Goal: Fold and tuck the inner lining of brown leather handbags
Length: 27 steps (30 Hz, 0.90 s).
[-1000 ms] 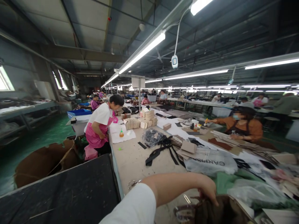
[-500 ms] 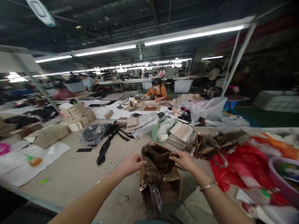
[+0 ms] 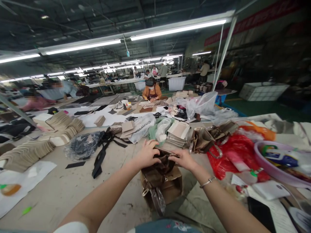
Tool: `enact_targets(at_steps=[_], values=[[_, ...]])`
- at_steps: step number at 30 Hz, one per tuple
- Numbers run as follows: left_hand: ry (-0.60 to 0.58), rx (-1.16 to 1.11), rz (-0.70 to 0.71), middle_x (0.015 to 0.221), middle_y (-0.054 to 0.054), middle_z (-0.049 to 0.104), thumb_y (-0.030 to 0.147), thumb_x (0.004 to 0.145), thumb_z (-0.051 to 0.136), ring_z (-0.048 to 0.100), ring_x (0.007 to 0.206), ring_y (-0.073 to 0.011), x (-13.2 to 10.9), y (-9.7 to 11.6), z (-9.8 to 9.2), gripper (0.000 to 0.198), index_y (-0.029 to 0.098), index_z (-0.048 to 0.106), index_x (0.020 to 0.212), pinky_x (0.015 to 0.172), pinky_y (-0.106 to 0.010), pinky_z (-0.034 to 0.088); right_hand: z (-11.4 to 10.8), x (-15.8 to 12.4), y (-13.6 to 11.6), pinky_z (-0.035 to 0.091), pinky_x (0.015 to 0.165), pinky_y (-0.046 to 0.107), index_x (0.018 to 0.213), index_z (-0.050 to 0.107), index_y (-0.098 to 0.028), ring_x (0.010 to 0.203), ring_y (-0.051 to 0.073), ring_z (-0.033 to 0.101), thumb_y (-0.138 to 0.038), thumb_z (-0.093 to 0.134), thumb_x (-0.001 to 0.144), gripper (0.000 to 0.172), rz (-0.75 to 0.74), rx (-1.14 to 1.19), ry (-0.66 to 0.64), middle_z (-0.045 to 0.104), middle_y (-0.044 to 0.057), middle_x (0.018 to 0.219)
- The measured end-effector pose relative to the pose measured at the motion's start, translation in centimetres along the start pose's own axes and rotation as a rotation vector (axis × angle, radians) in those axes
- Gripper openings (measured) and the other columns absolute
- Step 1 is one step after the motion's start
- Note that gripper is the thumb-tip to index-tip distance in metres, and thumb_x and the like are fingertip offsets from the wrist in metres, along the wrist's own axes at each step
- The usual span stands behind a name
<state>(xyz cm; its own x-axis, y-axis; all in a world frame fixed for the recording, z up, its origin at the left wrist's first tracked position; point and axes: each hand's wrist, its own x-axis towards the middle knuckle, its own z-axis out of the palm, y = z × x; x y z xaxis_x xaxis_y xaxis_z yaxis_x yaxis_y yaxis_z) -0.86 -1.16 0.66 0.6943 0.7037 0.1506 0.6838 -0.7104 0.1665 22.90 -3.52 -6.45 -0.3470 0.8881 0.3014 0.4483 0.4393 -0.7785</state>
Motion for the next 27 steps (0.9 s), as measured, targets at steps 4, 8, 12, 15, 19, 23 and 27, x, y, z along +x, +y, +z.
enact_targets(at_steps=[4, 8, 12, 15, 19, 23, 27], values=[[-0.041, -0.036, 0.000, 0.117, -0.003, 0.058, 0.034, 0.080, 0.062, 0.048, 0.115, -0.0230, 0.7, -1.0, 0.6, 0.013, 0.023, 0.069, 0.080, 0.107, -0.050, 0.025, -0.1, 0.1, -0.6, 0.046, 0.068, 0.026, 0.089, 0.071, -0.020, 0.074, 0.017, 0.062, -0.044, 0.054, 0.085, 0.030, 0.015, -0.031, -0.007, 0.070, 0.002, 0.081], [-0.003, -0.088, 0.014, 0.108, -0.004, 0.063, 0.031, 0.084, 0.056, 0.058, 0.099, -0.0168, 1.3, -1.9, 1.3, 0.017, 0.019, 0.069, 0.082, 0.094, -0.030, 0.042, -0.1, 0.5, -0.7, 0.045, 0.064, 0.025, 0.077, 0.069, -0.019, 0.070, 0.016, 0.059, -0.047, 0.049, 0.086, 0.036, 0.050, -0.068, 0.022, 0.066, 0.001, 0.073], [0.015, -0.089, -0.032, 0.099, -0.004, 0.065, 0.029, 0.084, 0.057, 0.059, 0.095, -0.0163, 1.7, -2.1, 1.9, 0.016, 0.017, 0.068, 0.084, 0.088, -0.026, 0.044, 0.2, 0.9, -0.6, 0.044, 0.063, 0.025, 0.070, 0.067, -0.020, 0.068, 0.015, 0.057, -0.045, 0.046, 0.088, 0.037, 0.024, -0.153, 0.068, 0.063, 0.001, 0.068], [0.012, -0.108, -0.049, 0.095, -0.004, 0.066, 0.031, 0.084, 0.057, 0.059, 0.093, -0.0161, 2.0, -2.0, 2.0, 0.017, 0.017, 0.067, 0.082, 0.088, -0.025, 0.044, 0.3, 1.0, -0.2, 0.045, 0.065, 0.026, 0.074, 0.067, -0.021, 0.070, 0.016, 0.058, -0.043, 0.043, 0.090, 0.037, 0.018, -0.230, 0.086, 0.064, 0.003, 0.071], [0.031, -0.126, -0.039, 0.094, -0.004, 0.066, 0.031, 0.083, 0.059, 0.059, 0.093, -0.0163, 2.3, -2.1, 2.0, 0.016, 0.017, 0.067, 0.079, 0.087, -0.025, 0.044, 0.1, 1.2, 0.6, 0.048, 0.072, 0.029, 0.086, 0.069, -0.021, 0.078, 0.018, 0.061, -0.042, 0.043, 0.091, 0.034, 0.016, -0.263, 0.047, 0.068, 0.004, 0.081], [0.057, -0.138, -0.045, 0.092, -0.004, 0.066, 0.028, 0.081, 0.061, 0.060, 0.090, -0.0162, 2.5, -2.3, 2.2, 0.015, 0.016, 0.066, 0.076, 0.084, -0.025, 0.045, -0.4, 1.1, 0.9, 0.049, 0.086, 0.036, 0.112, 0.064, -0.020, 0.096, 0.023, 0.062, -0.046, 0.055, 0.084, 0.039, -0.019, -0.170, 0.015, 0.068, 0.008, 0.105], [0.060, -0.138, -0.045, 0.091, -0.005, 0.066, 0.028, 0.080, 0.061, 0.060, 0.087, -0.0165, 2.5, -2.4, 2.2, 0.014, 0.016, 0.065, 0.074, 0.082, -0.026, 0.046, -0.5, 1.0, 0.4, 0.048, 0.091, 0.038, 0.115, 0.063, -0.020, 0.101, 0.024, 0.061, -0.045, 0.059, 0.082, 0.042, -0.020, -0.108, 0.016, 0.067, 0.009, 0.111]])
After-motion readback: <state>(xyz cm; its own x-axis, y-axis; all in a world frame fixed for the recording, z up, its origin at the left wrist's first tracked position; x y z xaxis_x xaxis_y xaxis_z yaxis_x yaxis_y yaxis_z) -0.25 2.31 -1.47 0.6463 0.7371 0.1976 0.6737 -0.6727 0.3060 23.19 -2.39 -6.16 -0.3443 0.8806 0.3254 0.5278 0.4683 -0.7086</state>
